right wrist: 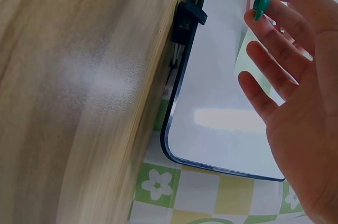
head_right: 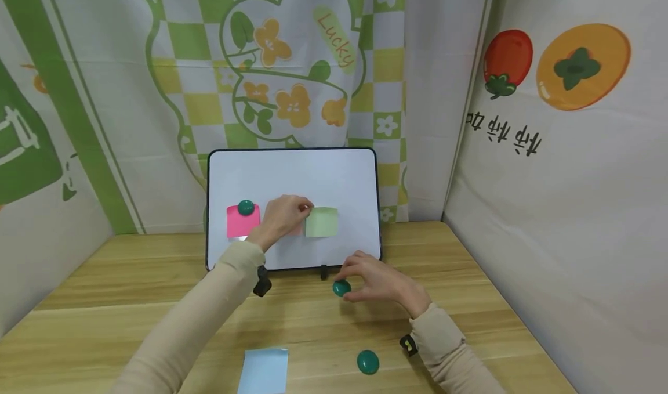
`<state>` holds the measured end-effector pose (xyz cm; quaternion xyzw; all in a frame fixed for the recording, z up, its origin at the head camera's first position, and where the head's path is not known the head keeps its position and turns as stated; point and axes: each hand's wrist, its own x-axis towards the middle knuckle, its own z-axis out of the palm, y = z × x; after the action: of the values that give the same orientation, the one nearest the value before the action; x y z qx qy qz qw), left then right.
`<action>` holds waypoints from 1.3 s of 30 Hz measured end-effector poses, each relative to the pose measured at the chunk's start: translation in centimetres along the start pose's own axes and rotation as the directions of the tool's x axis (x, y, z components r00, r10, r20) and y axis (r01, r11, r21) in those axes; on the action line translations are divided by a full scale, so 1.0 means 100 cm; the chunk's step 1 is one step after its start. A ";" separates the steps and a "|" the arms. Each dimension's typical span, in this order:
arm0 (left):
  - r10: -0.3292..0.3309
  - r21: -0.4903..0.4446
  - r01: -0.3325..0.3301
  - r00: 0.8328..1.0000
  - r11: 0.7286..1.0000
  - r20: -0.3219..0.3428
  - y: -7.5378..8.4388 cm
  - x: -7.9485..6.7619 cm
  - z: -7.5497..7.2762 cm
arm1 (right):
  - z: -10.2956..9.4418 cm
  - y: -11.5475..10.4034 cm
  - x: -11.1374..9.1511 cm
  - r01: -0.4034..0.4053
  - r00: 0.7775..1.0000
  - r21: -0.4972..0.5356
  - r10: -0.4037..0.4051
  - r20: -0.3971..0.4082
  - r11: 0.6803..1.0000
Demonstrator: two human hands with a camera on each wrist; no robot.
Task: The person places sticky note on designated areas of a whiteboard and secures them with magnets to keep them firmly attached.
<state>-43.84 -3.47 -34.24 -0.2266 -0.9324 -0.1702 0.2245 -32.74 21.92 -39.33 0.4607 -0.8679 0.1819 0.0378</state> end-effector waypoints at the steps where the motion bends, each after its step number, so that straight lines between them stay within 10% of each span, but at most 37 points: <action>1: -0.003 -0.002 0.003 1.000 1.000 0.001 0.000 0.000 0.000 | 0.000 -0.001 0.000 0.004 1.000 0.001 -0.004 -0.003 1.000; 12: -0.008 -0.015 0.007 0.999 1.000 -0.053 0.002 -0.001 0.006 | 0.000 0.006 0.007 0.059 0.985 -0.135 -0.080 -0.155 0.989; 24: -0.003 -0.023 0.000 0.993 1.000 -0.117 -0.001 -0.002 0.010 | -0.009 0.013 0.031 0.089 0.891 -0.284 -0.204 -0.406 0.955; 39: -0.006 0.006 0.007 0.992 1.000 -0.127 -0.002 -0.005 0.012 | -0.015 0.020 0.059 0.098 0.804 -0.357 -0.285 -0.522 0.929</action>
<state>-43.98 -3.34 -35.53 -0.2113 -0.9175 -0.1818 0.2837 -37.92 18.81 -37.12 0.4603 -0.7833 0.1655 0.3837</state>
